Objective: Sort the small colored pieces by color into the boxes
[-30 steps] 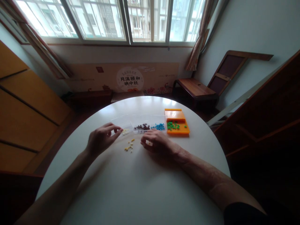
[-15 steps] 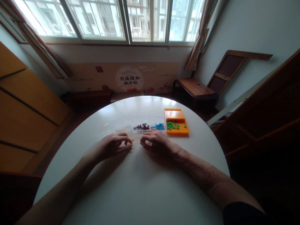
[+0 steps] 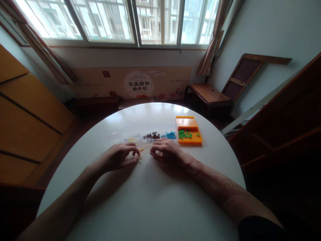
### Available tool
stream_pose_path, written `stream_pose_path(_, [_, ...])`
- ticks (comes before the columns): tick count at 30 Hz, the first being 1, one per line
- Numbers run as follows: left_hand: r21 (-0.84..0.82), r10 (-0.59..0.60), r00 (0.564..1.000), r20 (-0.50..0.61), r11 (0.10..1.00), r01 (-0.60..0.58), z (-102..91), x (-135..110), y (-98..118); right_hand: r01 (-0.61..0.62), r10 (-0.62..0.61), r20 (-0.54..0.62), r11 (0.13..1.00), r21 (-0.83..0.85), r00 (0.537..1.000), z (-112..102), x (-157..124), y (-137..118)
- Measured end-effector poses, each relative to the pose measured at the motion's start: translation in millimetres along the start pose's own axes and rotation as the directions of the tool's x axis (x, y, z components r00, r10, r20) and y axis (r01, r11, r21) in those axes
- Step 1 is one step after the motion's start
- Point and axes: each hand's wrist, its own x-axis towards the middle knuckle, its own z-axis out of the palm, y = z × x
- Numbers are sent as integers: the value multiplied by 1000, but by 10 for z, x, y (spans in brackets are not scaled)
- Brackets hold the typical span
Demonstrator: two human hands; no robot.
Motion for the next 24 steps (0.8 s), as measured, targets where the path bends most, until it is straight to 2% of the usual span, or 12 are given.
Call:
stream_pose_path(10, [55,4,1000,-24,998,-3,78,4,-61,-1,1,0,1000,1,1000,-9,9,-7])
stream_pose_path(14, [99,5,996,-85,995,3,99,4,-81,-15,15,7,1000,5,1000,-10,6,-17])
stream_pose_path(19, [168,-64,970,-233,980,105,63,8,-113,-21,21,8,1000,15,1000,-15,-20,-15])
stream_pose_path(24, [218,-172,912,-371,939,266,-59,-3,-119,-18,17,18,1000,19,1000,-15,-33,-2])
